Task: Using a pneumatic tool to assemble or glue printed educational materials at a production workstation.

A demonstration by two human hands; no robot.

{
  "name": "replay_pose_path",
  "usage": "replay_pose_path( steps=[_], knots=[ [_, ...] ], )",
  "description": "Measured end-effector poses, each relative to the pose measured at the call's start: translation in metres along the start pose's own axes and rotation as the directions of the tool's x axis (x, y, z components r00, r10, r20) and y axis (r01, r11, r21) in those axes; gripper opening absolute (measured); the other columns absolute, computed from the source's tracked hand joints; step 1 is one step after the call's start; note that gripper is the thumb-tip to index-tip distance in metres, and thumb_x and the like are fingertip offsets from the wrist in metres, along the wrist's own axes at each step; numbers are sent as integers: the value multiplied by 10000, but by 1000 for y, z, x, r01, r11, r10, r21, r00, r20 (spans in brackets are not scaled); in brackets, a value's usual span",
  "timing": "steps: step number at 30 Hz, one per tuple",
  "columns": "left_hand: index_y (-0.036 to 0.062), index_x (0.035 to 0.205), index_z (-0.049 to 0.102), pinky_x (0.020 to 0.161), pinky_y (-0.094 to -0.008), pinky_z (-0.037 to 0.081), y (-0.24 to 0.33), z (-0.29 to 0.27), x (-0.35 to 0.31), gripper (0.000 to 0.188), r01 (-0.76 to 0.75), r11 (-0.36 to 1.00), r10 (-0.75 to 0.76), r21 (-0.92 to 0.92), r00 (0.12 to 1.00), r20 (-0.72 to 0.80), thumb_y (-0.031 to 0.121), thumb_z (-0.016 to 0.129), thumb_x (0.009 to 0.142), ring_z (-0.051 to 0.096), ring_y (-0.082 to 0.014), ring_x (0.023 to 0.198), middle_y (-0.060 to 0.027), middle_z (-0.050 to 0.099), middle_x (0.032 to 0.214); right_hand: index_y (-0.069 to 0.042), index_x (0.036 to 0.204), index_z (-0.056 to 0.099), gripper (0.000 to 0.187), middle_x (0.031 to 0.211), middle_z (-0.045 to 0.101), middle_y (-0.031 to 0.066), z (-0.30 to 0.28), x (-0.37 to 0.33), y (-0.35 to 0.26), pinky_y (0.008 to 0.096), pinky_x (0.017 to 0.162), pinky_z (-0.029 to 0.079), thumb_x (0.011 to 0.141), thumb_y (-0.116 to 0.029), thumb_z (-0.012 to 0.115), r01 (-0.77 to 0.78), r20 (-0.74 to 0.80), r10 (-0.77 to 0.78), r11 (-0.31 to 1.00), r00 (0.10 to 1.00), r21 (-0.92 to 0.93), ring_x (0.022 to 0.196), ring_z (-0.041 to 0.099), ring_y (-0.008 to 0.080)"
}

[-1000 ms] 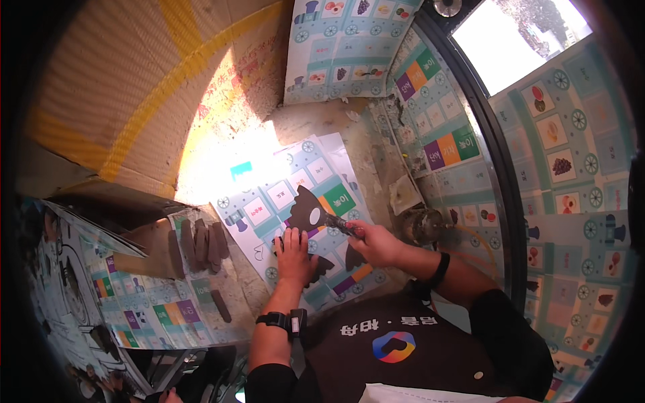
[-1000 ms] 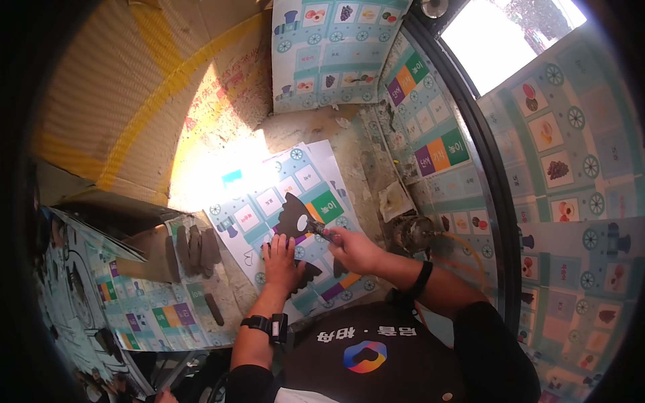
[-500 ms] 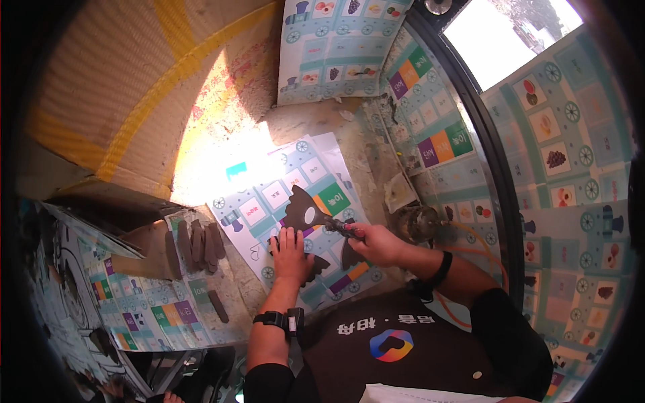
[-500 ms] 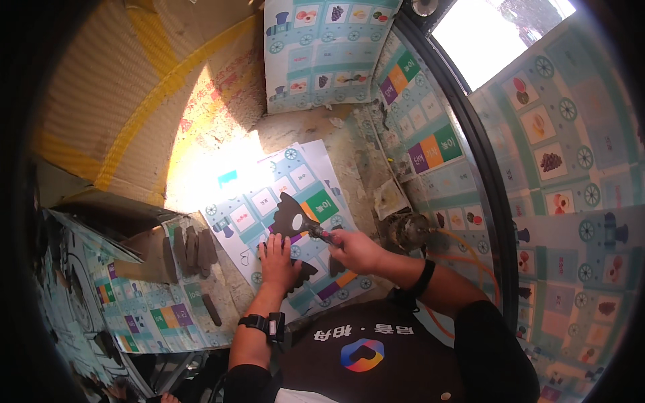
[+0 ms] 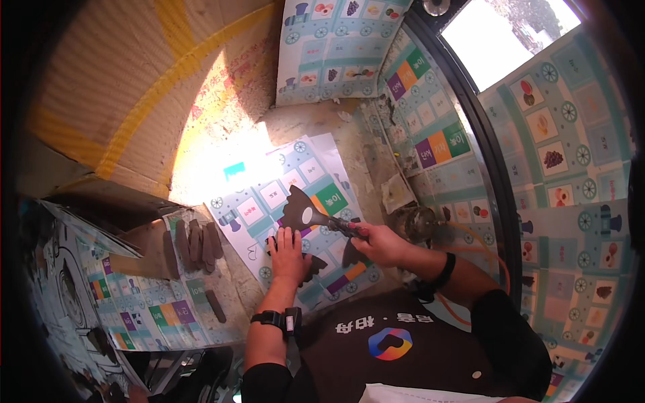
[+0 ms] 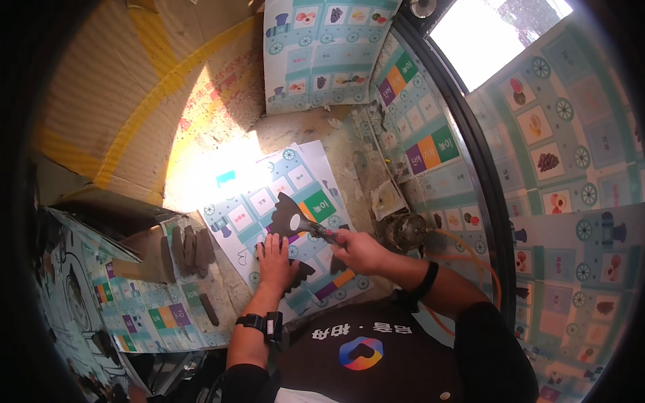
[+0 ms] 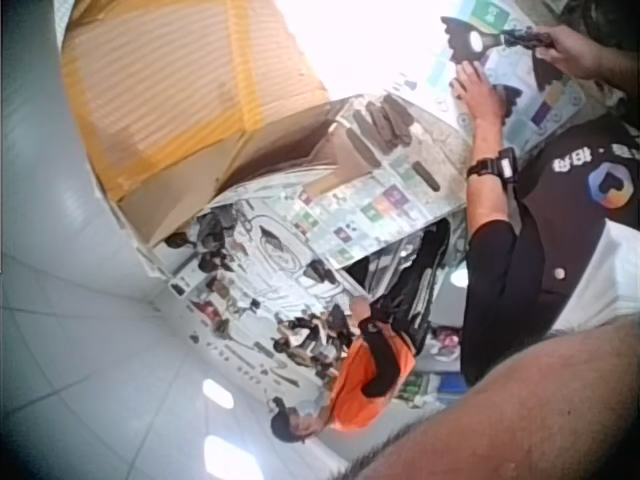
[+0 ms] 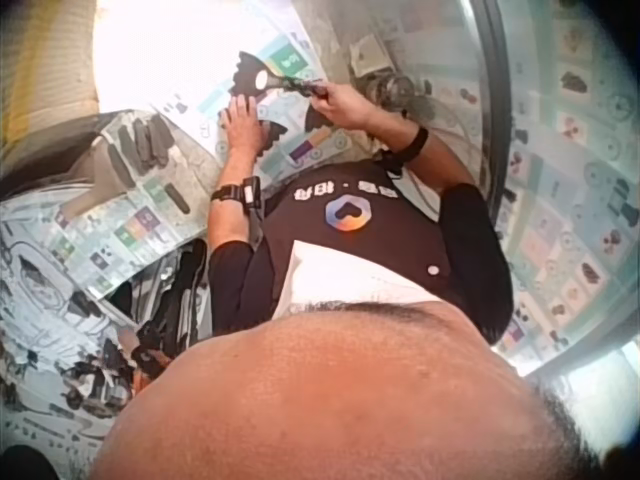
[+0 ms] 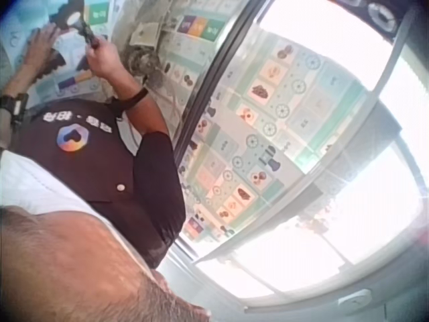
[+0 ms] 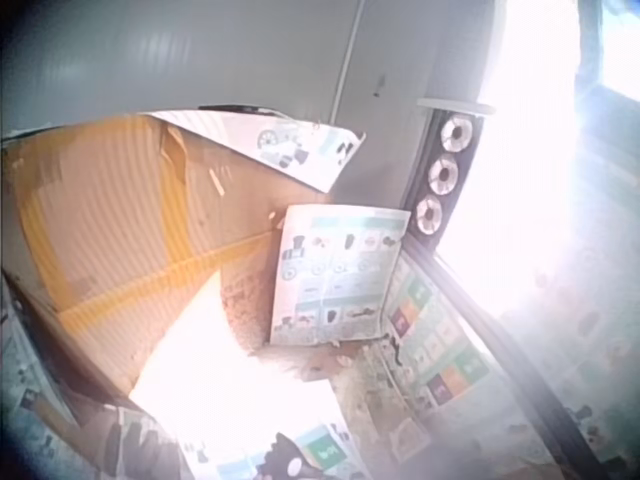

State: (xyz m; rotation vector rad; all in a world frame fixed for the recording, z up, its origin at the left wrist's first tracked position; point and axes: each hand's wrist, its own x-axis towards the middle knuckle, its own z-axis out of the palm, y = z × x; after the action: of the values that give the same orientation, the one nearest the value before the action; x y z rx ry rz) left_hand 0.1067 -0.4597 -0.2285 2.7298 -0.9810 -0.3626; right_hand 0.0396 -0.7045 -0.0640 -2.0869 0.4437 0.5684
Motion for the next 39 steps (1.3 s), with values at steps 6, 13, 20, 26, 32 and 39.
replay_pose_path(
  steps=[6,13,20,26,32,39],
  knots=[
    [70,1438,440,1190,-577,181,-1,2,0,816,-6,1000,5,-14,1000,-28,417,765,775,263,-319,1462,-156,362,1501,-55,1166,588,311,913,674,236,2,7,0,447,779,518,944,-273,581,13,-16,-13,999,1000,-43,895,652,433],
    [75,1382,487,1176,-600,199,-1,-6,3,771,-6,998,3,-68,999,-51,389,788,745,306,-322,1432,-149,403,1452,-74,1262,583,375,904,685,218,-4,9,-21,427,778,525,942,-270,592,42,-6,-42,999,999,5,881,681,382],
    [104,1358,507,1162,-620,214,-4,1,3,766,-16,998,10,-58,996,-93,346,826,705,338,-321,1409,-135,426,1425,-68,1261,583,357,953,685,218,7,11,-23,428,793,523,951,-244,576,44,-73,-45,999,996,-16,916,665,398],
    [105,1362,512,1159,-615,224,-5,5,1,774,-20,998,12,-67,993,-115,333,834,696,342,-321,1408,-137,438,1421,-69,1262,577,361,951,676,224,7,9,-17,440,799,521,947,-243,583,51,-91,-57,997,994,-64,924,654,413],
    [95,1264,598,1146,-546,283,-15,-6,-8,577,-10,979,-51,-205,956,-289,259,793,747,436,-332,1332,-138,517,1340,-89,1334,537,416,954,685,185,7,-3,-19,410,813,523,952,-248,583,74,42,-73,997,996,-24,913,667,381],
    [109,1241,612,983,-512,401,-15,22,-124,503,-24,968,-9,-249,991,-130,235,764,778,528,-333,1172,-142,551,1276,-101,1366,520,437,901,638,120,24,-41,10,347,788,509,942,-160,610,100,199,-97,995,975,-3,796,628,284]
  ],
)
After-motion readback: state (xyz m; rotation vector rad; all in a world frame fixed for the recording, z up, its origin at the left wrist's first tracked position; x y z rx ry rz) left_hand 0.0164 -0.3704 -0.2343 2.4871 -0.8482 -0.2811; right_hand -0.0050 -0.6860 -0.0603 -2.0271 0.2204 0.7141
